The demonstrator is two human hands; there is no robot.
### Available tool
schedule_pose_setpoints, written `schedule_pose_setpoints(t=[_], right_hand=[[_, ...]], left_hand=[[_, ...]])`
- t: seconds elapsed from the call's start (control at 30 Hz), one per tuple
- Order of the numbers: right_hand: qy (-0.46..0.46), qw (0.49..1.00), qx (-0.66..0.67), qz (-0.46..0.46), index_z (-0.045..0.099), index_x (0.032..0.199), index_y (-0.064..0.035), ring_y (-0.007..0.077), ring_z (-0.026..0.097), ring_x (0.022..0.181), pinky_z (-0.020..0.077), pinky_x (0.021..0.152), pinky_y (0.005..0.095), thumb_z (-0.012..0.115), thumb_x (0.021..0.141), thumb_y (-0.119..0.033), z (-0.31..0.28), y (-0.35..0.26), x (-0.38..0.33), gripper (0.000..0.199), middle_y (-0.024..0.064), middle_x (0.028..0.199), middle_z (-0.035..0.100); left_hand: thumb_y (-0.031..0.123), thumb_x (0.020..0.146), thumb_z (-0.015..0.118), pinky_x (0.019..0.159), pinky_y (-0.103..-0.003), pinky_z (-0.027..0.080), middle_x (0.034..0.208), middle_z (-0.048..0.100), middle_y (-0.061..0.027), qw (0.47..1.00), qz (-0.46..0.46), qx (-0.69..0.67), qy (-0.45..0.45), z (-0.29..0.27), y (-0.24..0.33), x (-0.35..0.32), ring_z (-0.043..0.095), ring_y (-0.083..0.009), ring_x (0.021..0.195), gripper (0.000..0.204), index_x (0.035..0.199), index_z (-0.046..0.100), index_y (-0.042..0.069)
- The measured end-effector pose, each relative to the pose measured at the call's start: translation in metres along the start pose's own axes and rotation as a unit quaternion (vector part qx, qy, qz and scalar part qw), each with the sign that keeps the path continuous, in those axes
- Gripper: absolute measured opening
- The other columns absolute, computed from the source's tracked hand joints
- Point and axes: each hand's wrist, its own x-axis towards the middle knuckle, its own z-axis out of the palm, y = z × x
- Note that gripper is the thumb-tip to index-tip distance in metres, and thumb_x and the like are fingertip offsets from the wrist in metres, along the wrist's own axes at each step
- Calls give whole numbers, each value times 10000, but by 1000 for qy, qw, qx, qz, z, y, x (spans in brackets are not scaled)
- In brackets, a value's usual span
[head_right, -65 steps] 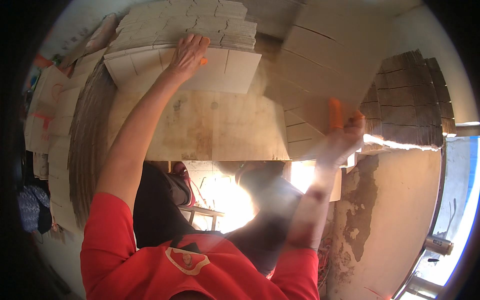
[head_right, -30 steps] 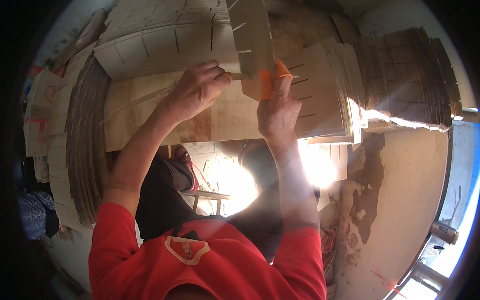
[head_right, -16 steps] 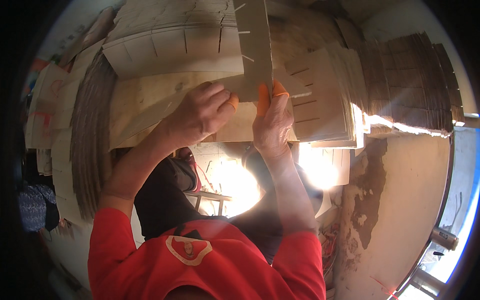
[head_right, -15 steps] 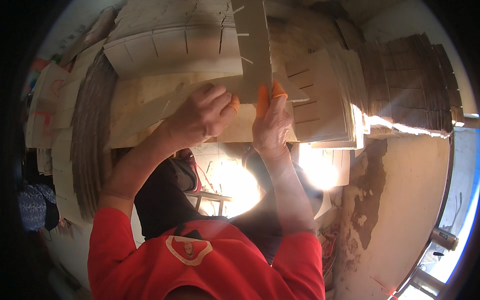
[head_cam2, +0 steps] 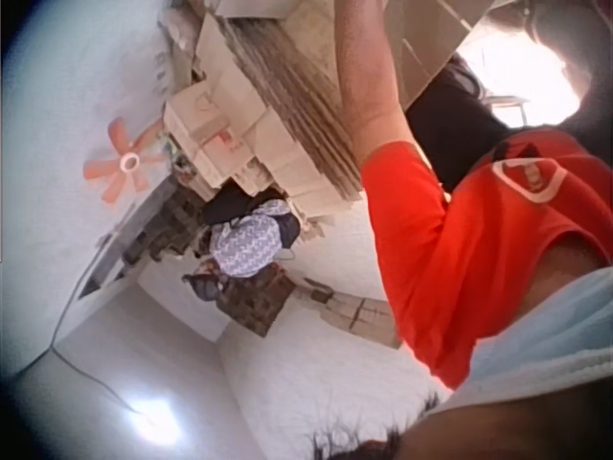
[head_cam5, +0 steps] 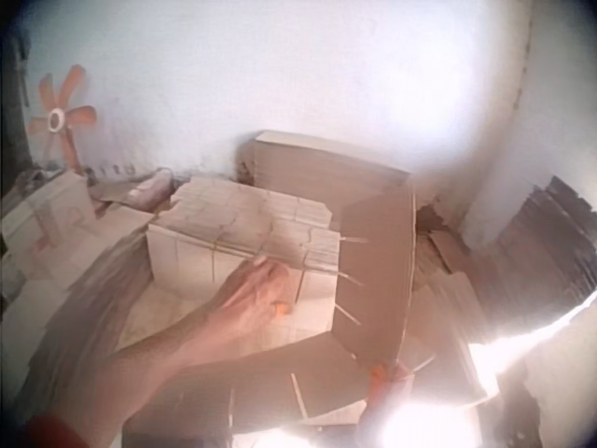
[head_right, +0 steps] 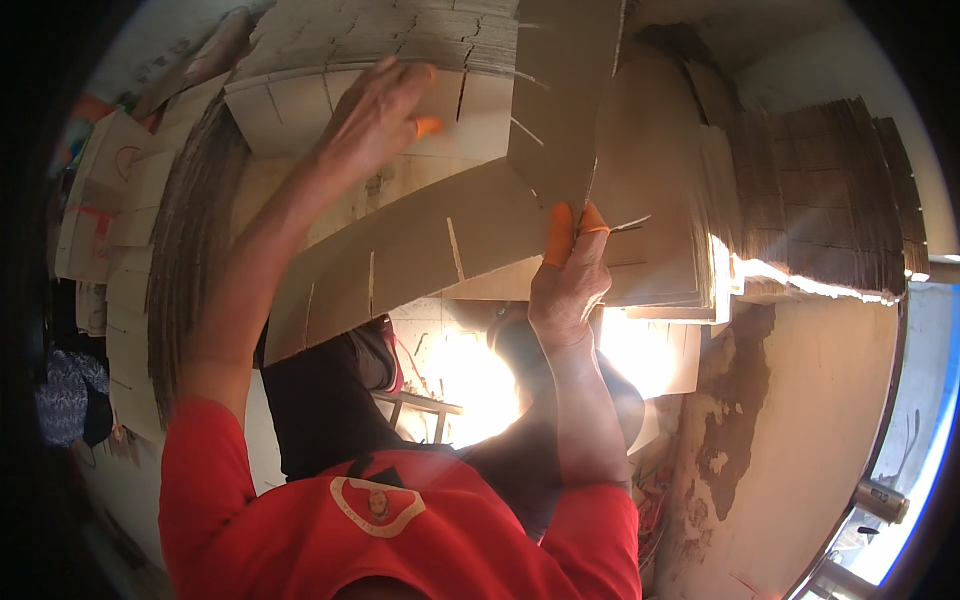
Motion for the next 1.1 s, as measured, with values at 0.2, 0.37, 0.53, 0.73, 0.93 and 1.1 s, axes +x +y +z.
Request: schedule_pose_setpoints(t=[0.2, 0.37, 0.53, 0.73, 0.93, 1.1], right_hand=[[6, 996, -14, -86, 499, 1235, 4, 113, 580, 738, 467, 660, 187, 543, 903, 52, 8, 0, 8, 338, 104, 949, 652], [-6, 994, -25, -109, 484, 1284, 25, 107, 587, 736, 469, 654, 184, 565, 885, 66, 3, -1, 7, 409, 120, 981, 668], [-2, 991, -13, -133, 505, 1276, 24, 84, 589, 707, 471, 639, 177, 601, 861, 70, 4, -5, 7, 428, 110, 979, 681], [-23, 996, -17, -81, 508, 1271, 21, 92, 619, 740, 489, 658, 190, 600, 867, 57, -1, -12, 4, 417, 116, 976, 680], [-15, 996, -35, -84, 506, 1257, 42, 117, 625, 756, 492, 670, 203, 583, 883, 47, -5, -13, 7, 383, 136, 990, 675], [-11, 999, -5, -38, 535, 1261, -49, 77, 605, 775, 490, 695, 206, 568, 925, -96, -6, -10, 4, 341, 54, 1018, 670]], left_hand=[[76, 676, 735, 853, -376, 393, 954, 603, -77, 984, -25, 169, 60, 65, -70, 17, 525, -261, 982, 381, 1019, 575, 42], [8, 666, 662, 834, -377, 390, 910, 601, -57, 985, 68, 150, 52, 71, -88, 17, 538, -247, 928, 305, 960, 599, 65], [-18, 701, 584, 785, -383, 411, 814, 600, -83, 987, 77, 125, 66, 63, -80, 11, 557, -263, 847, 228, 920, 602, 47], [-10, 731, 544, 689, -384, 457, 759, 594, -89, 997, 6, 72, -7, 54, -83, 15, 560, -279, 792, 149, 869, 589, 25], [-4, 716, 628, 701, -375, 469, 813, 591, -92, 988, 86, 83, 94, 57, -73, 7, 553, -281, 810, 146, 849, 581, 34], [-15, 690, 667, 701, -372, 475, 834, 596, -98, 994, 86, 19, 69, 62, -75, 6, 560, -283, 857, 191, 846, 569, 35]])
